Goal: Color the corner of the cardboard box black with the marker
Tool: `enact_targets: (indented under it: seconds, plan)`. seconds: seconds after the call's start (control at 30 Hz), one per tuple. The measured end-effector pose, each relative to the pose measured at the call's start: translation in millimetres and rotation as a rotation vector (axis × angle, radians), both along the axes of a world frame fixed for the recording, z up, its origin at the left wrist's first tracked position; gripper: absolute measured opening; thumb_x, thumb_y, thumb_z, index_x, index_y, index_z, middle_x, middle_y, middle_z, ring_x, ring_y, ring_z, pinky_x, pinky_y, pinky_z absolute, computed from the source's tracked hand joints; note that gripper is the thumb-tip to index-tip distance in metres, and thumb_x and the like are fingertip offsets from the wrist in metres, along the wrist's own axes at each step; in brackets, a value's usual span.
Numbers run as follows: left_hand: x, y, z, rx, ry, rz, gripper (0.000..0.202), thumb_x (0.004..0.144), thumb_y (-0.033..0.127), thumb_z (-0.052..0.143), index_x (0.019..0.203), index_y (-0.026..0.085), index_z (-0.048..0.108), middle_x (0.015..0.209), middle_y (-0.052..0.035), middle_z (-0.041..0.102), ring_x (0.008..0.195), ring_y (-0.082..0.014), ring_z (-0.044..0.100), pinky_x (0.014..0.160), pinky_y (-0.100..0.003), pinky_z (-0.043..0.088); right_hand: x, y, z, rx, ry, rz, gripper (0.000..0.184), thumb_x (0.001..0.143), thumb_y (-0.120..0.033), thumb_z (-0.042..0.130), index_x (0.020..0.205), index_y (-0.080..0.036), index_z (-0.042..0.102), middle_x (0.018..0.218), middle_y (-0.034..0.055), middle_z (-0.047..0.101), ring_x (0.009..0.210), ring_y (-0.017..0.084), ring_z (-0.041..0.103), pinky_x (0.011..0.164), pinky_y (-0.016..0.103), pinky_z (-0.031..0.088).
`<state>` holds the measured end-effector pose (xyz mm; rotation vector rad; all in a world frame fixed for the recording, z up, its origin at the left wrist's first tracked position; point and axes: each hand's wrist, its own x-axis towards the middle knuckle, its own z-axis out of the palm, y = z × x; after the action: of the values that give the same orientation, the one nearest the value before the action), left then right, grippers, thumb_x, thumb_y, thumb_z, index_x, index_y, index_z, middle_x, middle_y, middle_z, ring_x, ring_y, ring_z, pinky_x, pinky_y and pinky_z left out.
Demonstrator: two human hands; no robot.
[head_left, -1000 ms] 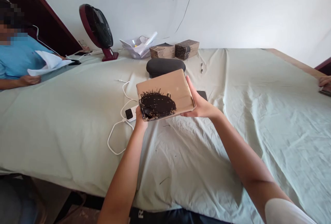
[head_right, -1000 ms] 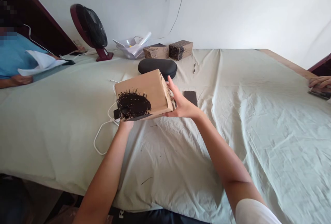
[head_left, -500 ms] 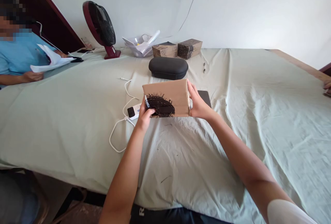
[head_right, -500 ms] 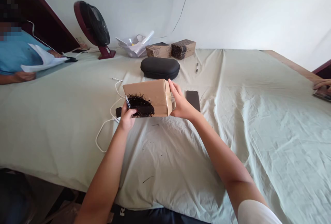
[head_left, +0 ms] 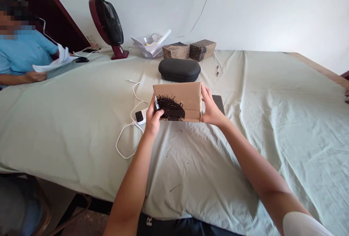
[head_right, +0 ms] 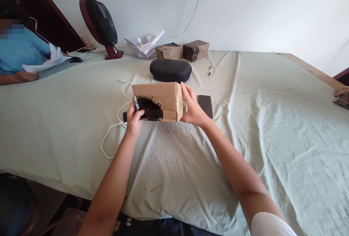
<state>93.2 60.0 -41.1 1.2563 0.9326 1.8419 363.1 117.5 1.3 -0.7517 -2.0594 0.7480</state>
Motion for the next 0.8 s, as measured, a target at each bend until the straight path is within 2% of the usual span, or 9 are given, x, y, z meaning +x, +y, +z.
enact_targets:
  seconds: [0.07, 0.13, 0.23, 0.33, 0.4, 0.47, 0.53, 0.6, 0.8]
  plan:
    - [-2.9, -1.9, -6.3, 0.05, 0.013, -0.033, 0.069, 0.079, 0.065, 0.083, 0.139, 0.032, 0.074, 0.144, -0.0056, 0.07, 0.157, -0.0386, 0.047, 0.136, -0.05, 0.031, 0.5, -2.5, 3.2, 0.006, 0.012, 0.005, 0.154, 0.054, -0.064, 0.104, 0.178, -0.031, 0.018, 0.179, 0.0147, 0.023, 0.169, 0.046, 0.016, 0.133, 0.066, 0.033]
    - [-5.7, -3.6, -14.3, 0.07, 0.026, -0.111, 0.092, 0.067, 0.085, 0.084, 0.139, 0.03, 0.072, 0.143, -0.0108, 0.07, 0.156, -0.0417, 0.048, 0.135, -0.054, 0.032, 1.3, -5.8, 5.3, -0.047, 0.058, 0.01, 0.148, 0.055, -0.066, 0.103, 0.176, -0.033, 0.024, 0.177, 0.0133, 0.031, 0.166, 0.046, 0.025, 0.13, 0.065, 0.038]
    - [-7.1, -4.0, -20.2, 0.017, 0.104, -0.129, 0.109, 0.056, 0.072, 0.099, 0.149, 0.026, 0.063, 0.148, -0.0168, 0.066, 0.149, -0.0446, 0.055, 0.132, -0.059, 0.035, 4.1, -6.4, 3.6, -0.213, 0.146, 0.092, 0.123, 0.066, -0.082, 0.09, 0.17, -0.036, 0.04, 0.17, 0.0104, 0.046, 0.156, 0.044, 0.044, 0.119, 0.058, 0.051]
    - [-6.2, 0.1, -17.1, 0.068, 0.193, -0.069, 0.12, 0.064, 0.058, 0.101, 0.165, 0.031, 0.043, 0.165, -0.0156, 0.052, 0.157, -0.0433, 0.047, 0.134, -0.059, 0.034, 8.8, 3.9, -5.5, -0.344, 0.164, 0.131, 0.095, 0.092, -0.095, 0.042, 0.161, -0.031, 0.053, 0.159, 0.0117, 0.059, 0.144, 0.039, 0.057, 0.107, 0.053, 0.058]
    - [-5.3, 5.0, -15.6, 0.142, 0.245, -0.053, 0.127, 0.065, 0.06, 0.1, 0.17, 0.034, 0.033, 0.172, -0.0141, 0.044, 0.162, -0.0437, 0.039, 0.135, -0.059, 0.031, 10.0, 13.4, -15.9, -0.327, 0.045, -0.079, 0.081, 0.102, -0.08, 0.037, 0.156, -0.024, 0.057, 0.15, 0.0161, 0.065, 0.132, 0.036, 0.064, 0.104, 0.052, 0.057]
    - [-3.8, 9.6, -17.6, 0.174, 0.285, -0.051, 0.128, 0.068, 0.062, 0.097, 0.172, 0.034, 0.028, 0.175, -0.0141, 0.039, 0.164, -0.0441, 0.035, 0.135, -0.06, 0.031, 7.6, 19.7, -28.6, -0.26, -0.224, -0.368, 0.065, 0.1, -0.057, 0.058, 0.151, -0.016, 0.059, 0.142, 0.0208, 0.067, 0.125, 0.037, 0.065, 0.105, 0.052, 0.054]
    - [-1.4, 12.4, -22.6, 0.159, 0.288, -0.068, 0.126, 0.071, 0.063, 0.095, 0.172, 0.035, 0.025, 0.176, -0.0149, 0.038, 0.163, -0.044, 0.038, 0.134, -0.06, 0.034, 2.1, 21.0, -40.9, -0.219, -0.478, -0.529, 0.059, 0.092, -0.036, 0.068, 0.145, -0.012, 0.06, 0.135, 0.0247, 0.067, 0.124, 0.04, 0.063, 0.106, 0.054, 0.051]
    - [1.5, 13.4, -28.7, 0.13, 0.277, -0.085, 0.127, 0.071, 0.063, 0.095, 0.173, 0.036, 0.024, 0.176, -0.0153, 0.038, 0.161, -0.0437, 0.041, 0.132, -0.059, 0.037, -3.5, 19.1, -49.8, -0.218, -0.575, -0.556, 0.051, 0.091, -0.026, 0.067, 0.14, -0.012, 0.061, 0.131, 0.026, 0.066, 0.122, 0.042, 0.062, 0.104, 0.054, 0.05]
    - [5.4, 13.7, -38.8, 0.095, 0.236, -0.08, 0.119, 0.071, 0.062, 0.094, 0.17, 0.037, 0.032, 0.174, -0.0127, 0.042, 0.163, -0.0429, 0.038, 0.134, -0.061, 0.032, -3.9, 20.8, -51.4, -0.261, -0.462, -0.521, 0.035, 0.1, -0.023, 0.045, 0.132, -0.016, 0.057, 0.122, 0.0204, 0.068, 0.108, 0.032, 0.066, 0.09, 0.04, 0.051]
